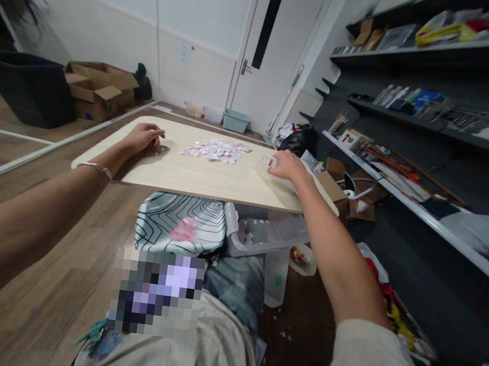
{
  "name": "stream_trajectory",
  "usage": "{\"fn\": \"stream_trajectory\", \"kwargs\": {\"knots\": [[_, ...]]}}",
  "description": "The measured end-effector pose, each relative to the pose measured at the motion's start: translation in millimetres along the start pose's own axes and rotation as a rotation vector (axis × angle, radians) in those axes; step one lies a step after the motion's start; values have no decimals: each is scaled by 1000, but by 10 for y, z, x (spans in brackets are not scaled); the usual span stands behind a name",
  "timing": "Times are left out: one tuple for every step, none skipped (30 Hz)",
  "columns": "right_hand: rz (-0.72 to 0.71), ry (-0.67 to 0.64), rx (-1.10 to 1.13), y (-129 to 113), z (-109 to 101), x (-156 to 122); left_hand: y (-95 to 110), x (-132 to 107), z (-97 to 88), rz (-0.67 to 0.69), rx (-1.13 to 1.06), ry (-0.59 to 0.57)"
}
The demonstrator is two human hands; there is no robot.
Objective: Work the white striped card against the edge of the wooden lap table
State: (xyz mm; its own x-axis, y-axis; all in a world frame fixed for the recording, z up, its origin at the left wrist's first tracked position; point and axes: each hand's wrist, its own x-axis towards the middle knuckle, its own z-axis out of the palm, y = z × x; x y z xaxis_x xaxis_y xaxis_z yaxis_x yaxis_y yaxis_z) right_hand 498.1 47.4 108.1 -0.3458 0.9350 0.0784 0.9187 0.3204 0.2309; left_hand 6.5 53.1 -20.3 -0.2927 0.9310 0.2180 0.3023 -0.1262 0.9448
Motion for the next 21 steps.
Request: {"fn": "stream_trajectory", "kwargs": {"knots": [[22, 5, -17, -19, -5, -1, -8, 7, 0, 5, 0, -4], [38, 5, -30, -36, -11, -3, -12, 13, 1, 10, 1, -6], [41, 0, -32, -52, -18, -4, -13, 17, 0, 15, 4, -6], [42, -4, -31, -66, -23, -3, -11, 20, 0, 20, 9, -6], [44, -3, -30, -81, -25, 2, -8, 21, 0, 24, 14, -5], [44, 0, -29, -98, -23, 11, -3, 21, 0, 26, 18, -3], [41, 6, -29, -117, -19, 26, 3, 19, 1, 28, 20, -2], [36, 16, -31, -141, -12, 46, 9, 15, 2, 28, 18, 0], [28, 26, -30, -167, -5, 72, 16, 9, 4, 25, 13, 1], [21, 36, -27, -199, 2, 101, 25, 2, 6, 22, 7, 1], [21, 46, -22, -234, 7, 134, 34, -7, 9, 18, 2, 0], [29, 54, -16, -272, 10, 169, 44, -17, 10, 14, -1, -2], [46, 58, -10, -315, 9, 204, 54, -27, 11, 11, -3, -5], [69, 58, -1, -360, 7, 239, 66, -36, 12, 8, -3, -7], [93, 56, 8, -407, 3, 272, 77, -44, 11, 7, -3, -9], [113, 54, 15, -454, -1, 303, 88, -52, 10, 7, -5, -13], [126, 54, 20, -500, -4, 330, 98, -58, 8, 8, -8, -17], [131, 55, 22, -541, -5, 354, 108, -64, 5, 9, -12, -24], [129, 58, 19, -575, -4, 374, 116, -69, 2, 9, -17, -30], [121, 57, 12, -599, -3, 389, 124, -73, -1, 9, -21, -36], [110, 53, 3, -609, -1, 399, 130, -77, -4, 8, -23, -40]]}}
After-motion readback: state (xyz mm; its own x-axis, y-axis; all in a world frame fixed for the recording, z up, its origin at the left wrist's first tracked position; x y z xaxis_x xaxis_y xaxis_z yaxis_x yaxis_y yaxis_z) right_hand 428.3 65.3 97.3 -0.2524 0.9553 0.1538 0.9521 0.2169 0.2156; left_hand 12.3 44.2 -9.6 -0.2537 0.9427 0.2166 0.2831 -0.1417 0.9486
